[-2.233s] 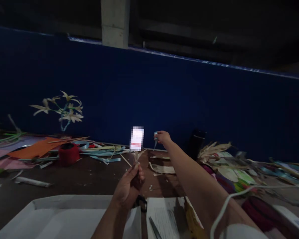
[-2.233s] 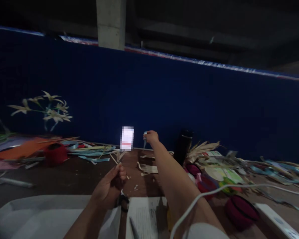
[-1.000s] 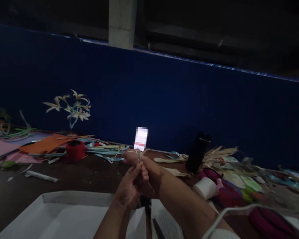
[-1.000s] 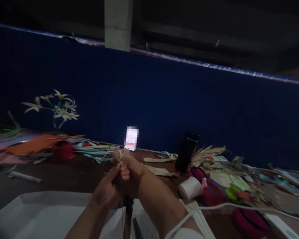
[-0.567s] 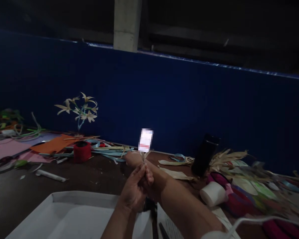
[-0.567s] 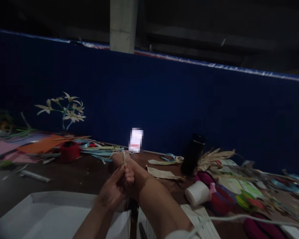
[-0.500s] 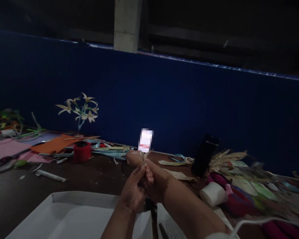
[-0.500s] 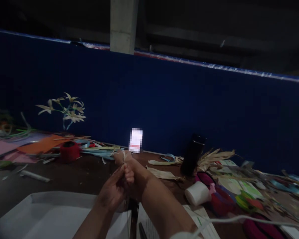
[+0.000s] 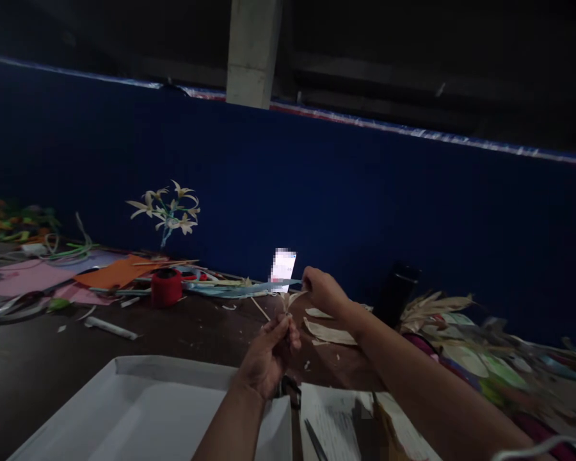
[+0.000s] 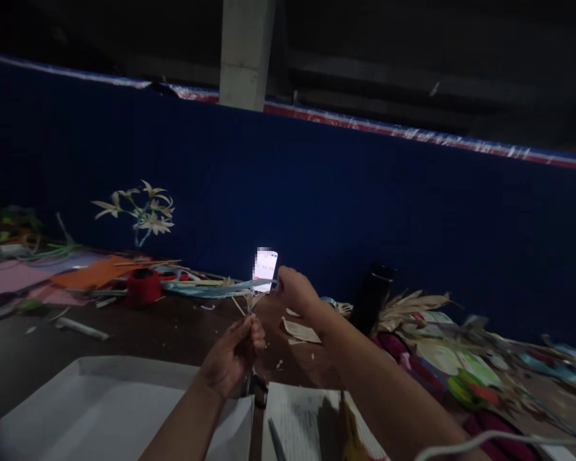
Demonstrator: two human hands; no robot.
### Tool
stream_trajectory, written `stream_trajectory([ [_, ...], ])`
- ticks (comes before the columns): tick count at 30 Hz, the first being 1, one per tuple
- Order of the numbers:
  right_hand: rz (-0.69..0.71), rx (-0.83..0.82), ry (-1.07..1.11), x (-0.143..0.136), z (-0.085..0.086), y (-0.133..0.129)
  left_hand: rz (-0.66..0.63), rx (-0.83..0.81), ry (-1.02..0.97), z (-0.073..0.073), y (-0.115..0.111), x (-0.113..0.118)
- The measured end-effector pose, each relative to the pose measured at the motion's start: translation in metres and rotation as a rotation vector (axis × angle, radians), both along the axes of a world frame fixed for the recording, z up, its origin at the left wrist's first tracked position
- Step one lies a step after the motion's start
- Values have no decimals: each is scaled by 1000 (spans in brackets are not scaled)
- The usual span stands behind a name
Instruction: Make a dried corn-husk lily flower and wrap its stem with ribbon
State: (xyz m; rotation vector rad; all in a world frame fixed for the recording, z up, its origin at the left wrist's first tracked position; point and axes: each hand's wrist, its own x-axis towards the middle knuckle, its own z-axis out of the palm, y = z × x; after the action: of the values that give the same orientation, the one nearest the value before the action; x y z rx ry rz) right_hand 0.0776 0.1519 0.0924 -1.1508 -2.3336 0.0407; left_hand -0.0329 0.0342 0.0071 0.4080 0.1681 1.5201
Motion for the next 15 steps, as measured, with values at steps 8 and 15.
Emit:
stream_trajectory([
  [8, -161, 329, 522, 67, 26, 7, -22, -2, 16, -1, -1, 1],
  [15, -301, 526, 1061, 116, 51, 13, 2, -23, 50, -4, -2, 2],
])
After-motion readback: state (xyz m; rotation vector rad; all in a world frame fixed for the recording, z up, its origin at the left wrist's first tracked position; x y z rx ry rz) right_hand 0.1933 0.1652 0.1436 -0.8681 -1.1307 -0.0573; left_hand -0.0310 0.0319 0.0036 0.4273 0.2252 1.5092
